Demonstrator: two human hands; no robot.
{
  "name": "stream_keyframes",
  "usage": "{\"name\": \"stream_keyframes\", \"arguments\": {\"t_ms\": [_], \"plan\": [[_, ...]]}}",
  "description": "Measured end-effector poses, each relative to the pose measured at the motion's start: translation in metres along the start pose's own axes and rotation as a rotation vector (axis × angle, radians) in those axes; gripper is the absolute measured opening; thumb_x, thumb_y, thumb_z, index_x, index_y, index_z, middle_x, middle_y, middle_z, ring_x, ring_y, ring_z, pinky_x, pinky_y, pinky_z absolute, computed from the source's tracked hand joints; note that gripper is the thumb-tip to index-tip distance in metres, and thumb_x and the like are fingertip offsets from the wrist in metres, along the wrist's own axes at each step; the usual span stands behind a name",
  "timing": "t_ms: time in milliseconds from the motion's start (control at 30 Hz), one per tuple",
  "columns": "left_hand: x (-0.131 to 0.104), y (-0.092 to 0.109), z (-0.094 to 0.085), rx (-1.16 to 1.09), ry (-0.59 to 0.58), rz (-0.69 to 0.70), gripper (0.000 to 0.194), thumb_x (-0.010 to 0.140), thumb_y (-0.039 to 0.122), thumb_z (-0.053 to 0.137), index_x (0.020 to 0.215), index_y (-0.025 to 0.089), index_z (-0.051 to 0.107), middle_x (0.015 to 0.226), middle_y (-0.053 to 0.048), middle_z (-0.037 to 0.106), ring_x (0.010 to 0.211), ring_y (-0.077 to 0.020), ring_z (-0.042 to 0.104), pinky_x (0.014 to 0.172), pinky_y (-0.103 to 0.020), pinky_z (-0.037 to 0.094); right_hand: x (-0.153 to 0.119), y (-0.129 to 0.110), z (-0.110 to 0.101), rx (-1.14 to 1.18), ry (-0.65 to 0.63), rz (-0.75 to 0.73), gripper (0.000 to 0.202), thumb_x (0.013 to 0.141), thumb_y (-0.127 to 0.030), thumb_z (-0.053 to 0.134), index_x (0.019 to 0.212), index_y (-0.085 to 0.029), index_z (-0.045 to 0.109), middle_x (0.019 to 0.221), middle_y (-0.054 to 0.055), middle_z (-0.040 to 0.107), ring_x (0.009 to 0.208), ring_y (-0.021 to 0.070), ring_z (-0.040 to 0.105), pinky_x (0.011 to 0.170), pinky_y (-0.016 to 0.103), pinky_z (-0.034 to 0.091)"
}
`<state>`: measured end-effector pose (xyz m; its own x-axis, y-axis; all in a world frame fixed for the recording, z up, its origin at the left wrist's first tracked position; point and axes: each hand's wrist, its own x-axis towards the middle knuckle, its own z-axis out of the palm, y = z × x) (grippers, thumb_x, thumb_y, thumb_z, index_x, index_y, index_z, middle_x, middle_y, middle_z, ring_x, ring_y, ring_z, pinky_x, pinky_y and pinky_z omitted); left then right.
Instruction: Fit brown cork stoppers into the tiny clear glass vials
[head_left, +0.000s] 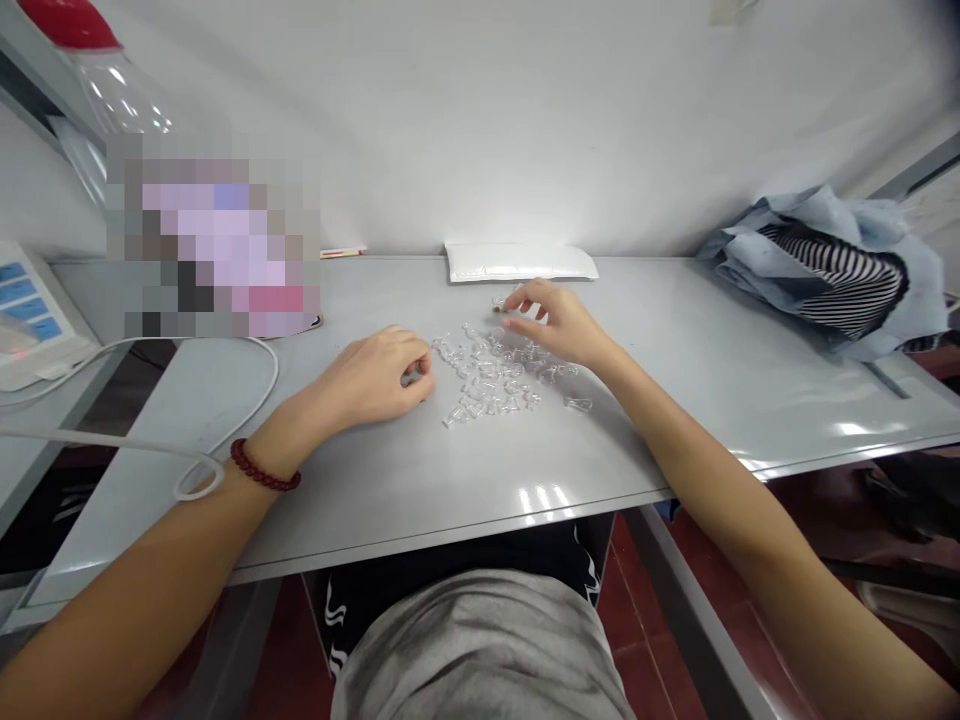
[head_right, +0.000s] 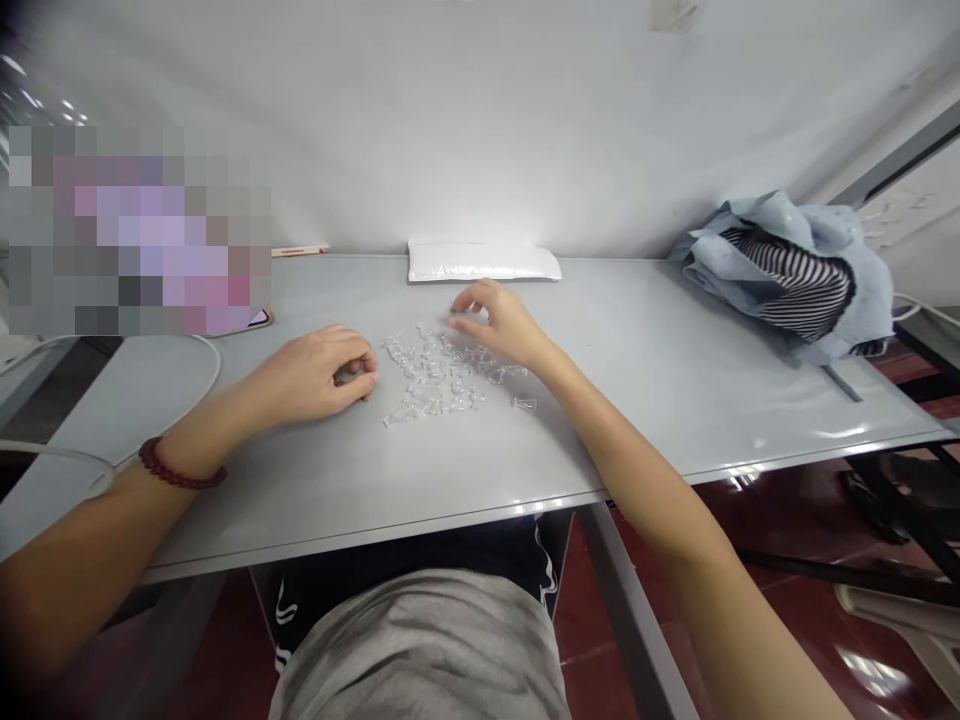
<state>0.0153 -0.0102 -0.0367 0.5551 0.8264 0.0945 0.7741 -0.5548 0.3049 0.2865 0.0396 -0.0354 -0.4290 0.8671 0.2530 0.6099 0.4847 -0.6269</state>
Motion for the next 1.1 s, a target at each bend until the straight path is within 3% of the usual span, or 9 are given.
{"name": "stream_keyframes", "arguments": {"t_ms": [100, 200, 433, 667, 800, 967, 1100], "plan": [[0.001, 0.004, 0.005, -0.012, -0.009, 0.002, 0.02, 0.086, 0.039, 0.051, 0.077, 0.021, 0.053, 0.083, -0.005, 0.062, 0.083, -0.0238, 0.058, 0.067, -0.034, 0.042, 0.014, 0.018, 0.009, -0.103, 0.094, -0.082, 0.025, 0.089, -0.017, 0.052, 0.109, -0.019, 0.067, 0.119, 0.011, 0.064, 0.112, 0.0255, 0.057, 0.092, 0.044, 0.046], [0.002, 0.007, 0.009, -0.002, -0.023, 0.008, 0.024, 0.088, 0.042, 0.05, 0.077, 0.021, 0.049, 0.083, -0.005, 0.06, 0.079, -0.0226, 0.057, 0.066, -0.034, 0.042, 0.026, 0.033, 0.017, -0.177, 0.037, -0.167, 0.035, 0.088, -0.009, 0.045, 0.111, -0.019, 0.068, 0.12, 0.009, 0.066, 0.116, 0.0256, 0.056, 0.101, 0.046, 0.042], [0.002, 0.008, 0.013, -0.001, -0.019, 0.014, 0.028, 0.092, 0.044, 0.048, 0.077, 0.021, 0.047, 0.082, -0.004, 0.058, 0.078, -0.0225, 0.056, 0.068, -0.035, 0.041, 0.028, 0.032, 0.023, -0.219, -0.023, -0.211, 0.028, 0.086, -0.007, 0.045, 0.093, -0.013, 0.072, 0.097, 0.012, 0.07, 0.089, 0.0221, 0.062, 0.083, 0.038, 0.049], [0.004, 0.012, 0.013, -0.142, 0.121, -0.032, 0.029, 0.096, 0.042, 0.043, 0.088, 0.018, 0.057, 0.093, -0.007, 0.064, 0.088, -0.0228, 0.06, 0.077, -0.036, 0.045, 0.016, 0.008, 0.022, -0.259, -0.024, -0.224, 0.026, 0.083, -0.006, 0.046, 0.096, -0.016, 0.066, 0.093, 0.01, 0.067, 0.092, 0.0233, 0.057, 0.078, 0.037, 0.046], [0.004, 0.014, 0.013, -0.172, 0.16, -0.031, 0.029, 0.096, 0.04, 0.043, 0.088, 0.017, 0.059, 0.09, -0.007, 0.064, 0.087, -0.0224, 0.06, 0.075, -0.036, 0.045, 0.013, 0.006, 0.015, -0.315, -0.028, -0.177, 0.025, 0.08, -0.011, 0.054, 0.1, -0.015, 0.067, 0.105, 0.014, 0.064, 0.102, 0.0289, 0.054, 0.086, 0.042, 0.046], [0.003, 0.013, 0.013, -0.152, 0.157, -0.023, 0.031, 0.096, 0.041, 0.041, 0.086, 0.017, 0.06, 0.088, -0.007, 0.065, 0.086, -0.0229, 0.061, 0.076, -0.037, 0.045, 0.012, 0.008, 0.003, -0.314, -0.133, 0.023, 0.019, 0.076, -0.008, 0.056, 0.085, -0.014, 0.071, 0.09, 0.011, 0.066, 0.09, 0.026, 0.059, 0.079, 0.039, 0.047], [0.004, 0.013, 0.014, -0.152, 0.149, -0.021, 0.032, 0.095, 0.04, 0.041, 0.086, 0.017, 0.06, 0.088, -0.008, 0.065, 0.086, -0.0233, 0.06, 0.077, -0.037, 0.045, 0.013, 0.007, 0.004, -0.332, -0.143, 0.066, 0.016, 0.075, -0.005, 0.056, 0.078, -0.014, 0.069, 0.086, 0.011, 0.065, 0.086, 0.0241, 0.059, 0.074, 0.036, 0.046]]}}
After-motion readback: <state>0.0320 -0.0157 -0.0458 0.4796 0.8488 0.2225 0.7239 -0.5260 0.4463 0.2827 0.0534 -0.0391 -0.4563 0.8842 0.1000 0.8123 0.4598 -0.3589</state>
